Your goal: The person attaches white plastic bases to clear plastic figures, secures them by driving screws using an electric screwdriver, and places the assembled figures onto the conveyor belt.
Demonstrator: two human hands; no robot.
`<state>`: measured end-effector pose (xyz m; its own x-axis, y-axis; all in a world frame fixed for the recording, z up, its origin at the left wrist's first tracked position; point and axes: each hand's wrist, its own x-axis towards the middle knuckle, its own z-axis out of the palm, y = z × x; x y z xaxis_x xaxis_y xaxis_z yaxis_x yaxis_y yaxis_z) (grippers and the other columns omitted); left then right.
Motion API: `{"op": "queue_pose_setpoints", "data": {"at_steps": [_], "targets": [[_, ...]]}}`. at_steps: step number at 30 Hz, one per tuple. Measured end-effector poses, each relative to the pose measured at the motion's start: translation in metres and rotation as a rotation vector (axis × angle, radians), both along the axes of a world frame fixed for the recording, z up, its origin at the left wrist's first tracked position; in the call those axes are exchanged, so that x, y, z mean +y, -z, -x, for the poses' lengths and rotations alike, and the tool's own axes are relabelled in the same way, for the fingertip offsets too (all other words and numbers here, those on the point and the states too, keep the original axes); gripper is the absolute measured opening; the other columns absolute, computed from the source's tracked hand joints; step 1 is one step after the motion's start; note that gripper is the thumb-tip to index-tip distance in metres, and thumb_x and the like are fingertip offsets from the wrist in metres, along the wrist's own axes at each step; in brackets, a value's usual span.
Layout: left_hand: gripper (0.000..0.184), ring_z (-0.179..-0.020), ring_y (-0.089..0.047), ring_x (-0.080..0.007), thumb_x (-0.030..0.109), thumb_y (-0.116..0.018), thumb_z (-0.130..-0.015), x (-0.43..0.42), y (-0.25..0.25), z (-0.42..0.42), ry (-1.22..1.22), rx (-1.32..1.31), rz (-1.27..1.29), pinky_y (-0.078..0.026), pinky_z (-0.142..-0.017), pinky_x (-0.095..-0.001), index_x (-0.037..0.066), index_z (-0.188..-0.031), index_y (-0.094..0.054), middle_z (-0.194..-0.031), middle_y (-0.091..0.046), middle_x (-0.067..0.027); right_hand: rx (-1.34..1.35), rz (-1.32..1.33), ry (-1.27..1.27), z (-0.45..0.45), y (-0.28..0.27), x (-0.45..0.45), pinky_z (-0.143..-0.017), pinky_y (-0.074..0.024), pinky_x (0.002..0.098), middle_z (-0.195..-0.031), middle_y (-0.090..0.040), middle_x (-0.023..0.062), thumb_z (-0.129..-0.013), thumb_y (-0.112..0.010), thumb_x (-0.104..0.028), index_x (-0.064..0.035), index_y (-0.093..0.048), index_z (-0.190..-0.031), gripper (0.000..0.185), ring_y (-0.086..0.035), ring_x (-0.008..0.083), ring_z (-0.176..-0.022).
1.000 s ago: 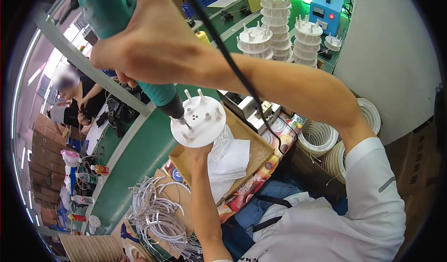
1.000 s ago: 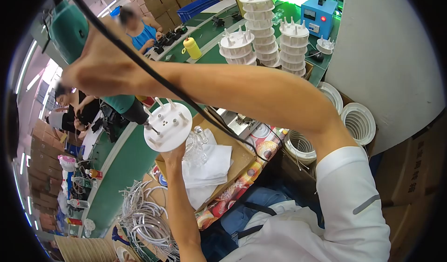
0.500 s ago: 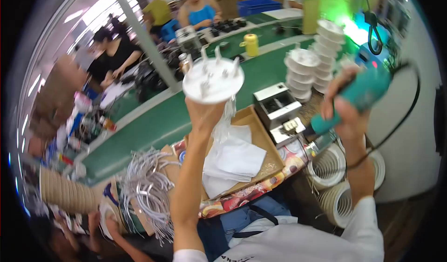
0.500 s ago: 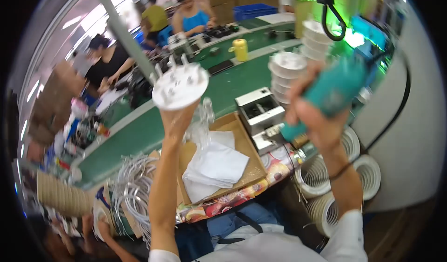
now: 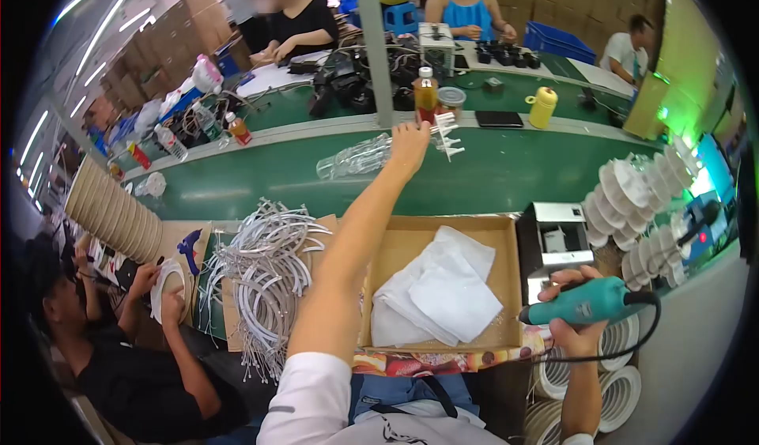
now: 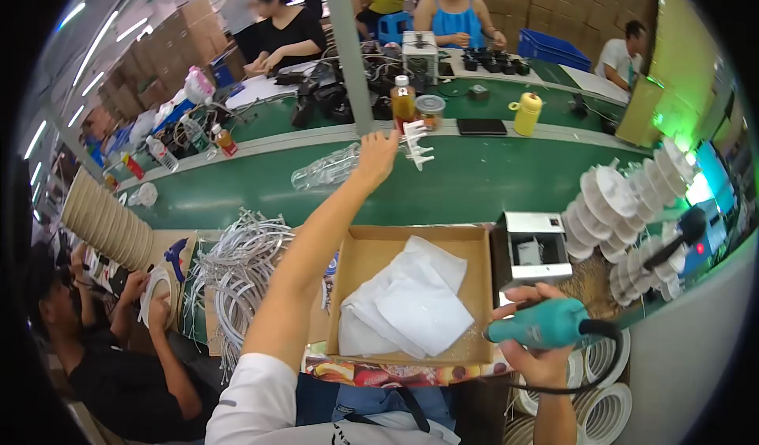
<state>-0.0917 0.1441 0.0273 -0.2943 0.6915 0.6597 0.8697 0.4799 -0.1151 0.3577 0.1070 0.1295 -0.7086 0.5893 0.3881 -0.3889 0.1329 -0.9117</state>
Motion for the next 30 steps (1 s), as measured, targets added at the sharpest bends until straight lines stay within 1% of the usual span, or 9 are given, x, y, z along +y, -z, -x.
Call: {"op": "queue_pose_setpoints", "data": {"at_steps": [4, 5, 8, 12, 15, 17, 20, 25, 30], "targets": [[0.039, -0.100, -0.055, -0.0332, 0.010, -0.066, -0.071, -0.002, 0.013, 0.030, -0.094, 0.045, 0.083, -0.040, -0.089, -0.0500, 0.007, -0.107, -0.051, -0.100, -0.057, -0.0164, -0.042, 0.026, -0.072, 0.007, 0.003, 0.004, -0.096, -0.0459, 0.0456, -0.133, -0.044, 0.0215, -0.066, -0.069, 0.000, -0.0095, -0.023, -0.143, 0.091, -0.049, 0.0333, -0.119], [0.047, -0.107, -0.052, -0.0337, 0.011, -0.067, -0.070, -0.005, 0.018, 0.032, -0.134, 0.107, 0.044, -0.037, -0.095, -0.0523, 0.006, -0.113, -0.050, -0.106, -0.055, -0.0170, -0.049, 0.026, -0.077, 0.011, 0.004, 0.005, -0.096, -0.0459, 0.0456, -0.133, -0.044, 0.0215, -0.066, -0.069, 0.000, -0.0095, -0.023, -0.143, 0.091, -0.049, 0.0333, -0.119], [0.057, -0.114, -0.046, -0.0316, 0.009, -0.065, -0.069, -0.018, 0.034, 0.029, -0.210, 0.066, 0.097, -0.031, -0.101, -0.0577, 0.002, -0.122, -0.047, -0.111, -0.051, -0.0142, -0.144, -0.034, 0.027, 0.014, 0.010, 0.008, -0.101, -0.0395, 0.0484, -0.136, -0.043, 0.0220, -0.066, -0.081, -0.035, -0.0111, -0.025, -0.144, 0.100, -0.047, 0.0346, -0.122], [0.061, -0.115, -0.046, -0.0313, 0.009, -0.065, -0.068, -0.043, 0.031, 0.005, -0.096, -0.072, 0.125, -0.032, -0.099, -0.0565, 0.003, -0.126, -0.046, -0.114, -0.051, -0.0147, -0.067, 0.038, -0.058, 0.015, 0.014, 0.026, -0.097, -0.0436, 0.0476, -0.124, -0.053, 0.0201, -0.068, -0.080, -0.035, -0.0056, -0.032, -0.141, 0.092, -0.053, 0.0336, -0.115], [0.048, -0.111, -0.050, -0.0324, 0.009, -0.065, -0.069, -0.059, 0.036, -0.014, 0.078, -0.147, 0.000, -0.034, -0.098, -0.0518, 0.002, -0.115, -0.054, -0.110, -0.055, -0.0180, -0.165, 0.187, 0.012, 0.014, 0.015, 0.035, -0.093, -0.0473, 0.0466, -0.116, -0.057, 0.0200, -0.072, -0.077, -0.035, -0.0029, -0.032, -0.140, 0.088, -0.057, 0.0329, -0.107], [0.025, -0.097, -0.056, -0.0335, 0.008, -0.063, -0.070, -0.072, 0.036, -0.027, 0.167, -0.377, -0.062, -0.042, -0.087, -0.0471, 0.001, -0.094, -0.060, -0.096, -0.060, -0.0179, -0.068, 0.112, -0.071, 0.027, 0.007, 0.038, -0.088, -0.0501, 0.0443, -0.110, -0.059, 0.0206, -0.074, -0.074, -0.034, -0.0022, -0.033, -0.139, 0.083, -0.060, 0.0318, -0.101], [0.019, -0.091, -0.059, -0.0337, 0.013, -0.061, -0.075, -0.094, 0.036, -0.045, 0.145, -0.503, -0.044, -0.045, -0.080, -0.0441, 0.003, -0.091, -0.063, -0.090, -0.063, -0.0159, -0.001, 0.069, -0.199, 0.034, 0.006, 0.034, -0.086, -0.0512, 0.0395, -0.109, -0.059, 0.0206, -0.072, -0.075, -0.029, -0.0014, -0.034, -0.138, 0.083, -0.062, 0.0304, -0.098], [0.018, -0.084, -0.060, -0.0349, 0.020, -0.059, -0.080, -0.120, 0.042, -0.062, 0.053, -0.565, -0.031, -0.046, -0.075, -0.0459, 0.003, -0.084, -0.062, -0.085, -0.063, -0.0167, -0.049, 0.056, -0.186, 0.036, 0.013, 0.040, -0.092, -0.0475, 0.0424, -0.113, -0.058, 0.0225, -0.065, -0.080, -0.027, -0.0014, -0.033, -0.139, 0.091, -0.060, 0.0327, -0.103], [0.026, -0.080, -0.062, -0.0358, 0.026, -0.055, -0.084, -0.126, 0.048, -0.074, -0.005, -0.552, 0.020, -0.046, -0.073, -0.0468, 0.001, -0.078, -0.061, -0.082, -0.064, -0.0195, 0.089, 0.204, -0.399, 0.045, 0.007, 0.047, -0.103, -0.0376, 0.0488, -0.128, -0.047, 0.0305, -0.072, -0.070, -0.035, -0.0018, -0.029, -0.142, 0.088, -0.051, 0.0410, -0.117]]}}
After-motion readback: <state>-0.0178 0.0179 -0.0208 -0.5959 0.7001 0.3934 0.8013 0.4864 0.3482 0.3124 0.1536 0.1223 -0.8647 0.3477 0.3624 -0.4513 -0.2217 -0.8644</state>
